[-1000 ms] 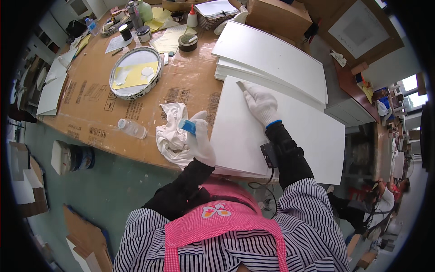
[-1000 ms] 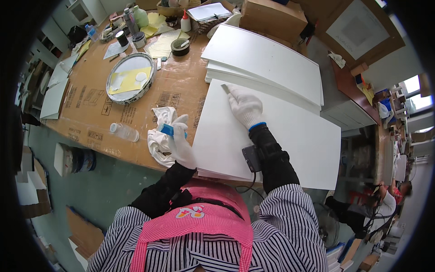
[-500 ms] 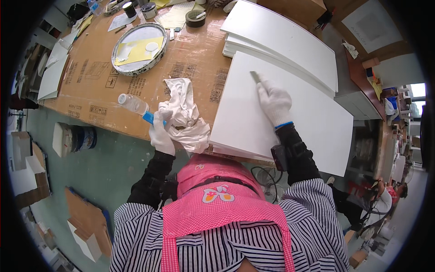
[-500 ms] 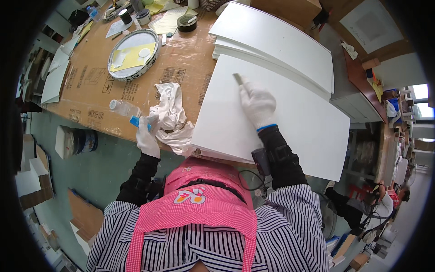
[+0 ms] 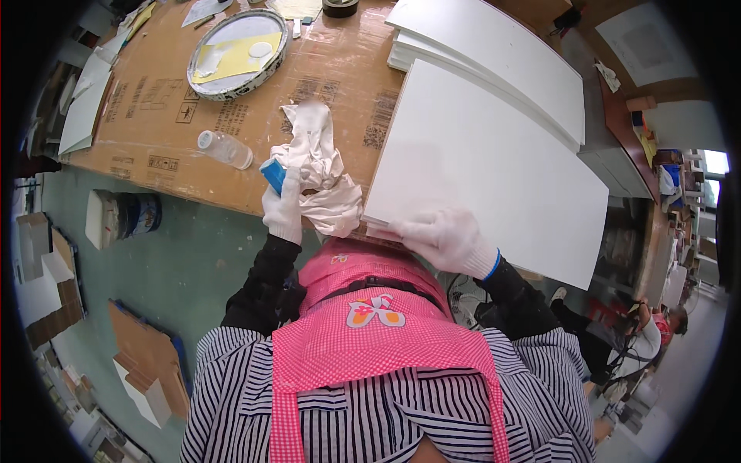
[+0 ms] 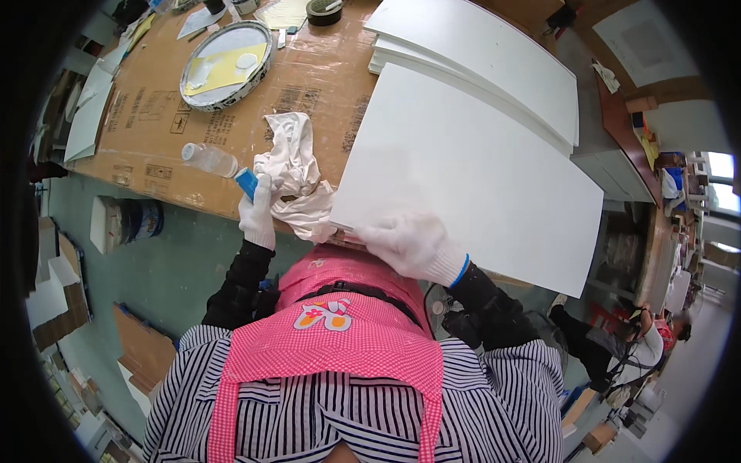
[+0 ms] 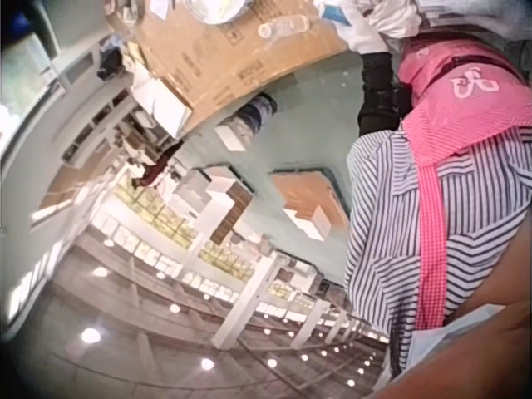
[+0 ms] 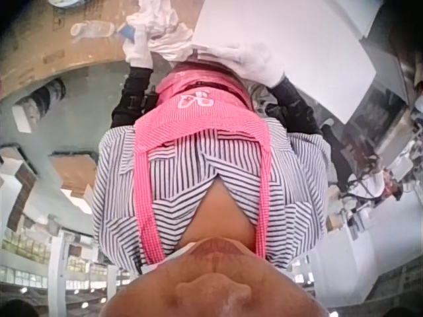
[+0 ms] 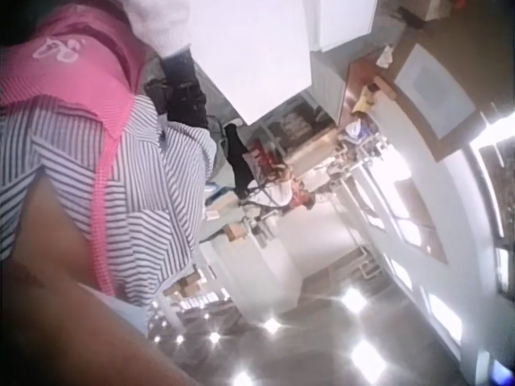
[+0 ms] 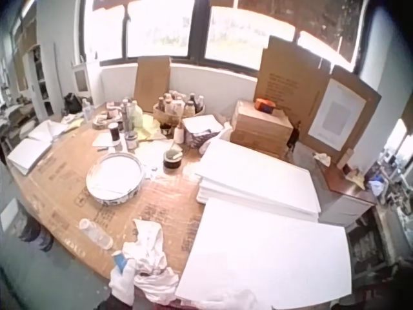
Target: Use a scraper and a sanding block to clean the edges and surfaces of white furniture panels.
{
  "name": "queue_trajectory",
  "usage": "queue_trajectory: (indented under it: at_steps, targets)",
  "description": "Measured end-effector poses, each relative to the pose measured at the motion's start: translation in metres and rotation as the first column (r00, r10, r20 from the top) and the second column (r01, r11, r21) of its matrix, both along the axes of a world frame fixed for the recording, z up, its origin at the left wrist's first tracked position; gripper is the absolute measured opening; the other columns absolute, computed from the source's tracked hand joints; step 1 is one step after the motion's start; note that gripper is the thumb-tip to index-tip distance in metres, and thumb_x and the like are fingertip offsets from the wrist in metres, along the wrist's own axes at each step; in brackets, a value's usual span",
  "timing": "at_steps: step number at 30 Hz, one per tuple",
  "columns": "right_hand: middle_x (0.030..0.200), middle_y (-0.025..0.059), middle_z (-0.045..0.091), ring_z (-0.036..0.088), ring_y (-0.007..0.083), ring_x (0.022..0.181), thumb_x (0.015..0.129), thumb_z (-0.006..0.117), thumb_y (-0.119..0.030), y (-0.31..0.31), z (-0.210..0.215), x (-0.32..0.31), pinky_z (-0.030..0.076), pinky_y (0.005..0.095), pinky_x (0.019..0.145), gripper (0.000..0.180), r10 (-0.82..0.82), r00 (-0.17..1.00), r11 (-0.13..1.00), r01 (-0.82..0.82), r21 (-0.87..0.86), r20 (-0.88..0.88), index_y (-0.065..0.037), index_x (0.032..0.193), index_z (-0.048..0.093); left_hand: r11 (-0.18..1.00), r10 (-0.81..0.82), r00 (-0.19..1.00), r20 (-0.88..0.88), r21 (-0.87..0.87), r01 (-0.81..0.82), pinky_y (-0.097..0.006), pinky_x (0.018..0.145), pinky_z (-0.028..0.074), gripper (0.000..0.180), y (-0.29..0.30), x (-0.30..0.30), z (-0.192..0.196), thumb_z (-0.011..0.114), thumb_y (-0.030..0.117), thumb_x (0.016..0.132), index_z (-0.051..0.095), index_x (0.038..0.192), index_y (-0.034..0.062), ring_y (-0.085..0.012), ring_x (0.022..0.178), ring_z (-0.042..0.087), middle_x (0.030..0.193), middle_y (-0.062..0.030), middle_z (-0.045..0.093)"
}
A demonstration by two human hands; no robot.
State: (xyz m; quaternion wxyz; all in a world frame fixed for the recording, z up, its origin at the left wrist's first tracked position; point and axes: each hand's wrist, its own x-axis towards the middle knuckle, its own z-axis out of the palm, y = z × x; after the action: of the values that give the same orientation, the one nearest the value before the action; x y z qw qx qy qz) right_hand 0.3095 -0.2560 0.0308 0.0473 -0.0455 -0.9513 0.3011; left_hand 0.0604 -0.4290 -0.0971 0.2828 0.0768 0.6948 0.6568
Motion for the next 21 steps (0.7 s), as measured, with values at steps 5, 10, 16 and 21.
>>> queue_trajectory:
  at_steps: [5,10,16,21]
  targets:
    - [0.115,0.0125,0.072,0.070,0.0298,0.094,0.087,0.066,-0.007,0.037,-0.013,0.028,0.058,0.0373,0.083,0.037,-0.844,0.476,0.328,0.823,-0.463,0.249,-0.019,0.122,0.072,0.996,-0.004,0.998,0.067,0.093,-0.002,-0.030,0.085,0.051,0.041,0.017,0.005,0.018,0.067,0.033,0.098,0.064,0.113,-0.0056,-0.0138,0.092,0.064,0.102,-0.0074,0.069]
    - [0.106,0.0107,0.073,0.070,0.0300,0.094,0.086,0.067,-0.008,-0.003,0.005,0.019,0.058,0.0377,0.080,0.038,-0.006,0.996,0.999,0.010,-0.046,0.087,-0.019,0.123,0.072,0.986,-0.116,0.992,-0.043,0.114,0.121,-0.027,0.080,0.048,0.034,0.021,0.002,0.032,0.068,0.028,0.097,0.067,0.111,-0.0029,-0.0099,0.088,0.061,0.098,-0.0027,0.068]
    - [0.103,0.0118,0.073,0.070,0.0291,0.093,0.084,0.069,-0.008,0.028,-0.002,0.046,0.057,0.0368,0.078,0.039,-0.773,0.599,0.465,0.759,-0.457,0.209,-0.014,0.123,0.071,0.971,-0.193,0.981,-0.022,0.142,0.194,-0.033,0.095,0.051,0.031,0.034,0.001,0.042,0.061,0.026,0.101,0.068,0.110,-0.0033,-0.0160,0.102,0.066,0.107,-0.0091,0.070]
    - [0.104,0.0135,0.073,0.071,0.0278,0.093,0.085,0.067,-0.004,0.005,0.003,0.033,0.057,0.0358,0.081,0.035,-0.295,0.955,0.938,0.289,-0.193,-0.001,-0.008,0.120,0.072,0.914,-0.258,0.965,-0.053,0.310,0.262,-0.035,0.096,0.051,0.027,0.048,0.007,0.056,0.058,0.022,0.101,0.068,0.109,-0.0026,-0.0177,0.102,0.066,0.107,-0.0102,0.071]
